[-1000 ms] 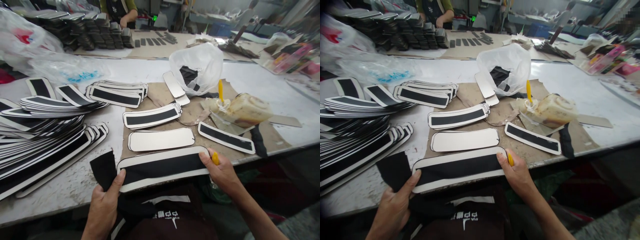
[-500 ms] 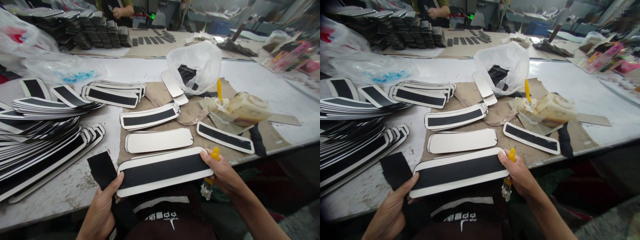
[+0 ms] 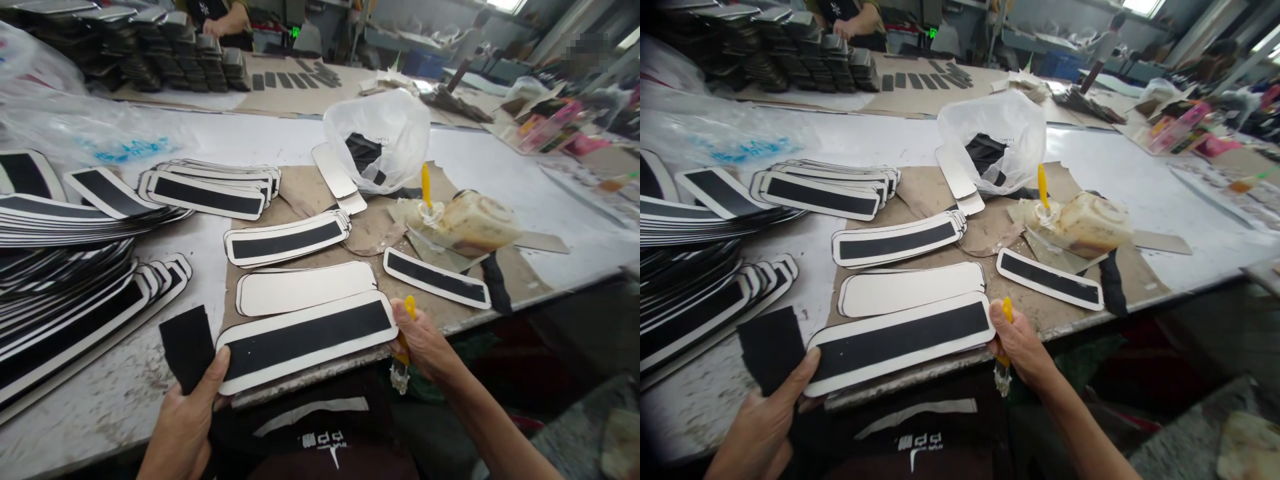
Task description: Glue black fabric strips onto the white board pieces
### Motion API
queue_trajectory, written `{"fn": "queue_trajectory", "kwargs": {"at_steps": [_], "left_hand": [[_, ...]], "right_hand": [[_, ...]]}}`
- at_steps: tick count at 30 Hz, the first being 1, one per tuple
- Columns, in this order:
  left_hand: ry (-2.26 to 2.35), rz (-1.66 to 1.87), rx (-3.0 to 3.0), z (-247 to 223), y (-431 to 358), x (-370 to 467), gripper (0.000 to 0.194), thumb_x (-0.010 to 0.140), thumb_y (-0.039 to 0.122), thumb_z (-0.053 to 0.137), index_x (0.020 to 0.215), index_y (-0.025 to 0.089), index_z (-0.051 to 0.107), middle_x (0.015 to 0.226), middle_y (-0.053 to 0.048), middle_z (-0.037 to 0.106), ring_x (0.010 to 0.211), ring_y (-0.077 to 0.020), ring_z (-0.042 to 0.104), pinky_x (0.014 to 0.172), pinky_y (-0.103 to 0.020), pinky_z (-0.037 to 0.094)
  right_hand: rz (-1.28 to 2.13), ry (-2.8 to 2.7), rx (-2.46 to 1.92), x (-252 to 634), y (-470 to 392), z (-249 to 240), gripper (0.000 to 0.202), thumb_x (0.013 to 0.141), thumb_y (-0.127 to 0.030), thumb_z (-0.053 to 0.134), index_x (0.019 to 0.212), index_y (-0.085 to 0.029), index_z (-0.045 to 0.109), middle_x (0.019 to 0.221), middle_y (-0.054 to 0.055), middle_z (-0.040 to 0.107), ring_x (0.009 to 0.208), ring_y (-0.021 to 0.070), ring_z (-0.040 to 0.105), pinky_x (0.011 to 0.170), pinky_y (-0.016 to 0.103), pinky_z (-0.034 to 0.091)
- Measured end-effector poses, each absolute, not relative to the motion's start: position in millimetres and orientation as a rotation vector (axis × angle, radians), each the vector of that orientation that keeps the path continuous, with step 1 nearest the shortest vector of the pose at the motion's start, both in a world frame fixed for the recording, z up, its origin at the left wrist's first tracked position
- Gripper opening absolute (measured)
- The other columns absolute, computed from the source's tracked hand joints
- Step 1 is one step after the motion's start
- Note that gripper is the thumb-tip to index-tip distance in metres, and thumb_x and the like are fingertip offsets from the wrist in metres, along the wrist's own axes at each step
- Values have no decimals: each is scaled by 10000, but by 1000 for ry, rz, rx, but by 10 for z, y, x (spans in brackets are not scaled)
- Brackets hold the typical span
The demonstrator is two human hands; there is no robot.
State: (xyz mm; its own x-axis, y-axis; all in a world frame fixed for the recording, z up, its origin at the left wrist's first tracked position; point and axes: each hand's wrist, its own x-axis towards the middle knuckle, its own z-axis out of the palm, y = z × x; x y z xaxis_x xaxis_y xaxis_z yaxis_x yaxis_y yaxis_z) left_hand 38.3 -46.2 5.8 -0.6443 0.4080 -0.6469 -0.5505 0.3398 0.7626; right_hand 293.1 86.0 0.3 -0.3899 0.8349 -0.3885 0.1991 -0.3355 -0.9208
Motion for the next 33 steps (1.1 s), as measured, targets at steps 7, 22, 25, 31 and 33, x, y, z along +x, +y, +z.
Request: {"fn": "queue_trajectory", "kwargs": {"at_steps": [7, 22, 25, 31, 33], "left_hand": [[1538, 1505, -51, -21, -474, 292, 344, 669, 486, 721, 665, 171, 583, 502, 43, 539, 421, -83, 461, 400, -178, 394], [1331, 1507, -46, 186, -86, -21, 382, 592, 320, 800, 557, 152, 459, 464, 77, 376, 406, -28, 301, 382, -152, 272], [1592, 1497, 124, 164, 33, -89, 394, 565, 371, 816, 616, 148, 494, 501, 77, 391, 429, -35, 304, 393, -161, 246], [1887, 1452, 359, 23, 44, -189, 411, 577, 466, 779, 775, 142, 624, 521, 71, 415, 455, -60, 299, 414, -195, 219], [1966, 1428, 343, 9, -97, -187, 419, 588, 476, 766, 830, 158, 638, 499, 78, 409, 444, -69, 301, 414, -201, 220]], "right_hand": [[1464, -1663, -1723, 2928, 980, -13, 421, 761, -592, 563, 662, -201, 440, 502, -60, 382, 406, 91, 396, 389, 216, 335], [1664, -1389, -1591, 2576, 1283, 313, 424, 723, -588, 612, 695, -209, 424, 524, -71, 339, 399, 63, 277, 370, 198, 260], [1204, -1874, -1754, 2598, 1430, 280, 444, 767, -609, 531, 625, -209, 397, 481, -50, 393, 421, 99, 362, 427, 230, 302], [230, -2456, -1812, 2684, 1560, 157, 436, 869, -590, 327, 700, -210, 457, 535, 11, 463, 480, 161, 404, 501, 281, 247], [45, -2425, -1834, 2764, 1516, 211, 487, 880, -613, 245, 737, -207, 472, 523, 16, 443, 467, 173, 394, 497, 292, 228]]}}
